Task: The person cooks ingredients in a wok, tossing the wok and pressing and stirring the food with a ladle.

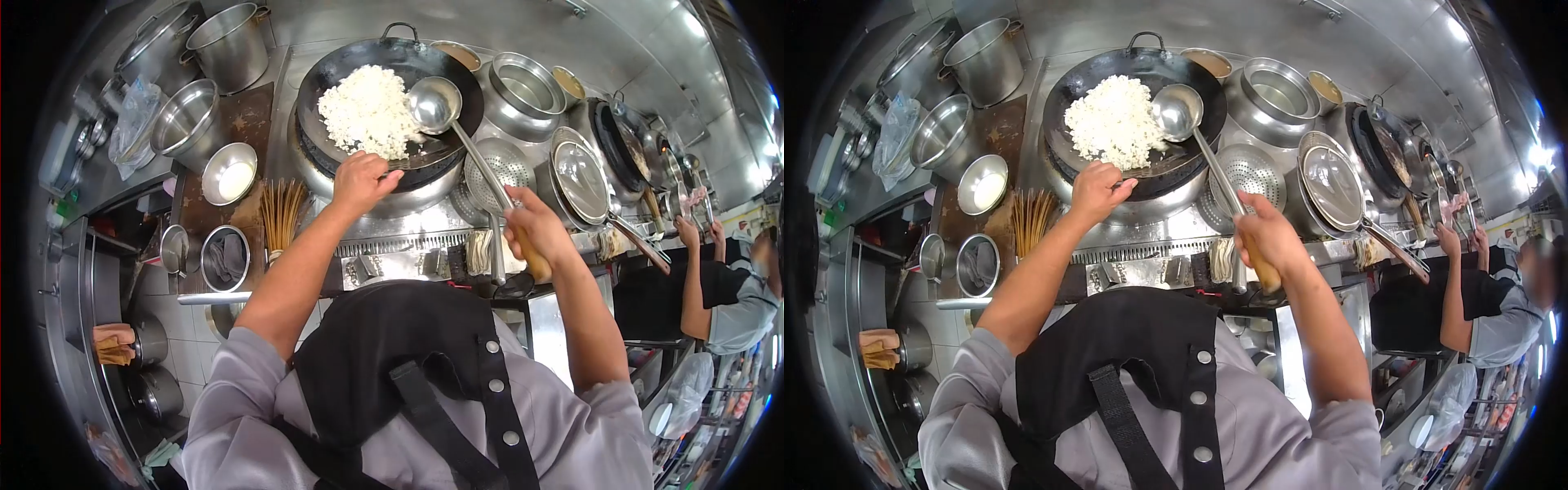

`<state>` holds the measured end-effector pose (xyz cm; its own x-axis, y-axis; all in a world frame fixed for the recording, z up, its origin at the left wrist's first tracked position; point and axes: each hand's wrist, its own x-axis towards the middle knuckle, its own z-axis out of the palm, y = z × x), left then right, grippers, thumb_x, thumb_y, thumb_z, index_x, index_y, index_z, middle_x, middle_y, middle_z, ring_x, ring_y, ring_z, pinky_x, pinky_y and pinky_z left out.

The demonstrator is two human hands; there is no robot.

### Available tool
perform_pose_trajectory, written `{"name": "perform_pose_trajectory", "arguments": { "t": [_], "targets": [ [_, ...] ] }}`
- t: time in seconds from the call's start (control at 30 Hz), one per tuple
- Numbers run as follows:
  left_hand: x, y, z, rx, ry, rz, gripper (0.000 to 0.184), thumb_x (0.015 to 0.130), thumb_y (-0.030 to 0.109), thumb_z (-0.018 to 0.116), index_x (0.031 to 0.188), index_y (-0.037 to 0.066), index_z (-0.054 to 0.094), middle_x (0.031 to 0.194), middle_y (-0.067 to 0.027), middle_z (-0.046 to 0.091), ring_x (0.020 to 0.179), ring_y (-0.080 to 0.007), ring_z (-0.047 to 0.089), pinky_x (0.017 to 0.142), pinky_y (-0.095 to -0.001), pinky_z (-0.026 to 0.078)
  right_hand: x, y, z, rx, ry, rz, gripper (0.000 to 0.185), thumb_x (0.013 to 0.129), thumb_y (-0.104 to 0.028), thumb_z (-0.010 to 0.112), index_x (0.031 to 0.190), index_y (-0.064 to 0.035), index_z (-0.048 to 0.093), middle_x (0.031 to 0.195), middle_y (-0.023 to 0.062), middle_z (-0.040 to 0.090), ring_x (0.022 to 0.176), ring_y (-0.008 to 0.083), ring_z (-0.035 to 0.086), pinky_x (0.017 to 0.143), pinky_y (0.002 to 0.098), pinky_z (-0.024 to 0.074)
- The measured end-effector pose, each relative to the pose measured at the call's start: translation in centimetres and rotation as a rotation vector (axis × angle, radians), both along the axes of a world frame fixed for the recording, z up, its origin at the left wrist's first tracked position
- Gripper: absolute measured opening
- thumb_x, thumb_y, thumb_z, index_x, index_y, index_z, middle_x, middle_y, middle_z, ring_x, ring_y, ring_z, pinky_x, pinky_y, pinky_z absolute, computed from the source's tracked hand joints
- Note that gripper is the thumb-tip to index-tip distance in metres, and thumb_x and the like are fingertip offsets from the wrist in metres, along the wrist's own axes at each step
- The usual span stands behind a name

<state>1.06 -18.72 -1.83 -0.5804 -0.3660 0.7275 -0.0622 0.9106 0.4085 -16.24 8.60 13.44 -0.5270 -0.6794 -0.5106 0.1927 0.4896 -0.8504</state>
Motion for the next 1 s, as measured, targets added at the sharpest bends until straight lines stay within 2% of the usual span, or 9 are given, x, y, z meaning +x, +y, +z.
{"name": "perform_pose_trajectory", "arguments": {
  "t": [0.17, 0.33, 0.4, 0.47, 0.6, 0.7, 0.83, 0.93, 1.0],
  "targets": [
    [0.1, -0.3, 0.1, 0.005, -0.017, -0.002, 0.042, 0.081, 0.030, 0.082, 0.063, 0.007, 0.051, 0.066, -0.0103, 0.052, 0.064, -0.0333, 0.051, 0.059, -0.0459, 0.041, 0.1, -0.1, 0.9, -0.201, -0.004, -0.021, 0.053, 0.100, -0.012, 0.058, 0.151, -0.0128, 0.043, 0.070, 0.0052, 0.057, 0.048, 0.0129, 0.052, 0.044, 0.0266, 0.0432],
    [0.1, -0.3, 0.1, -0.005, 0.000, 0.000, 0.042, 0.081, 0.030, 0.081, 0.063, 0.007, 0.051, 0.065, -0.0104, 0.052, 0.064, -0.0333, 0.050, 0.059, -0.0458, 0.041, 0.4, -0.2, -1.3, -0.202, 0.104, -0.006, 0.053, 0.100, -0.012, 0.058, 0.151, -0.0116, 0.042, 0.070, 0.0048, 0.058, 0.049, 0.0134, 0.053, 0.045, 0.0281, 0.0446],
    [0.0, -0.2, 0.2, -0.002, -0.001, -0.012, 0.042, 0.082, 0.030, 0.081, 0.063, 0.007, 0.051, 0.065, -0.0104, 0.052, 0.064, -0.0332, 0.050, 0.059, -0.0457, 0.041, 0.1, -1.2, -2.0, -0.054, -0.046, -0.005, 0.048, 0.101, -0.013, 0.057, 0.148, -0.0152, 0.046, 0.071, 0.0042, 0.057, 0.048, 0.0128, 0.052, 0.044, 0.0247, 0.0419],
    [0.2, -0.2, 0.2, -0.018, -0.065, 0.036, 0.038, 0.081, 0.031, 0.080, 0.064, 0.008, 0.054, 0.067, -0.0085, 0.056, 0.067, -0.0303, 0.055, 0.063, -0.0434, 0.046, 0.1, -1.3, -0.5, -0.110, -0.159, 0.001, 0.049, 0.101, -0.012, 0.057, 0.149, -0.0146, 0.046, 0.072, 0.0043, 0.057, 0.048, 0.0134, 0.052, 0.044, 0.0246, 0.0414],
    [0.0, -0.2, 0.0, -0.001, -0.003, 0.000, 0.042, 0.081, 0.030, 0.082, 0.064, 0.006, 0.051, 0.066, -0.0103, 0.052, 0.063, -0.0328, 0.050, 0.059, -0.0452, 0.041, 1.8, 1.0, 1.8, -0.203, -0.021, 0.017, 0.048, 0.102, -0.013, 0.055, 0.149, -0.0159, 0.046, 0.072, 0.0072, 0.057, 0.045, 0.0144, 0.051, 0.043, 0.0247, 0.0416],
    [0.0, -0.3, -0.1, -0.004, 0.002, 0.009, 0.041, 0.081, 0.029, 0.082, 0.065, 0.006, 0.052, 0.066, -0.0101, 0.052, 0.064, -0.0326, 0.050, 0.059, -0.0451, 0.041, 1.8, 2.7, 1.7, -0.332, -0.249, 0.003, 0.052, 0.102, -0.013, 0.055, 0.152, -0.0155, 0.042, 0.072, 0.0064, 0.056, 0.049, 0.0140, 0.053, 0.043, 0.0271, 0.0427],
    [0.1, 0.1, -0.2, -0.009, -0.016, 0.008, 0.039, 0.080, 0.029, 0.083, 0.067, 0.007, 0.053, 0.069, -0.0094, 0.053, 0.067, -0.0325, 0.051, 0.060, -0.0447, 0.042, 1.7, -0.1, -1.4, -0.067, -0.299, 0.033, 0.056, 0.101, -0.013, 0.056, 0.154, -0.0137, 0.039, 0.071, 0.0055, 0.056, 0.050, 0.0142, 0.054, 0.044, 0.0283, 0.0428],
    [0.5, 0.3, -0.5, -0.058, -0.006, 0.044, 0.034, 0.081, 0.026, 0.083, 0.072, 0.007, 0.056, 0.074, -0.0098, 0.055, 0.071, -0.0333, 0.052, 0.064, -0.0445, 0.043, 3.8, -0.6, 0.0, -0.161, -0.061, 0.150, 0.059, 0.100, -0.011, 0.057, 0.155, -0.0114, 0.037, 0.070, 0.0053, 0.056, 0.050, 0.0143, 0.054, 0.045, 0.0281, 0.0432],
    [0.6, 0.6, -0.9, -0.100, 0.017, 0.061, 0.030, 0.081, 0.024, 0.082, 0.075, 0.006, 0.058, 0.077, -0.0102, 0.056, 0.073, -0.0338, 0.052, 0.067, -0.0446, 0.043, 4.1, 0.3, 0.8, -0.201, -0.078, 0.158, 0.059, 0.100, -0.010, 0.057, 0.156, -0.0098, 0.036, 0.070, 0.0059, 0.056, 0.050, 0.0144, 0.054, 0.046, 0.0284, 0.0440]
  ]
}}
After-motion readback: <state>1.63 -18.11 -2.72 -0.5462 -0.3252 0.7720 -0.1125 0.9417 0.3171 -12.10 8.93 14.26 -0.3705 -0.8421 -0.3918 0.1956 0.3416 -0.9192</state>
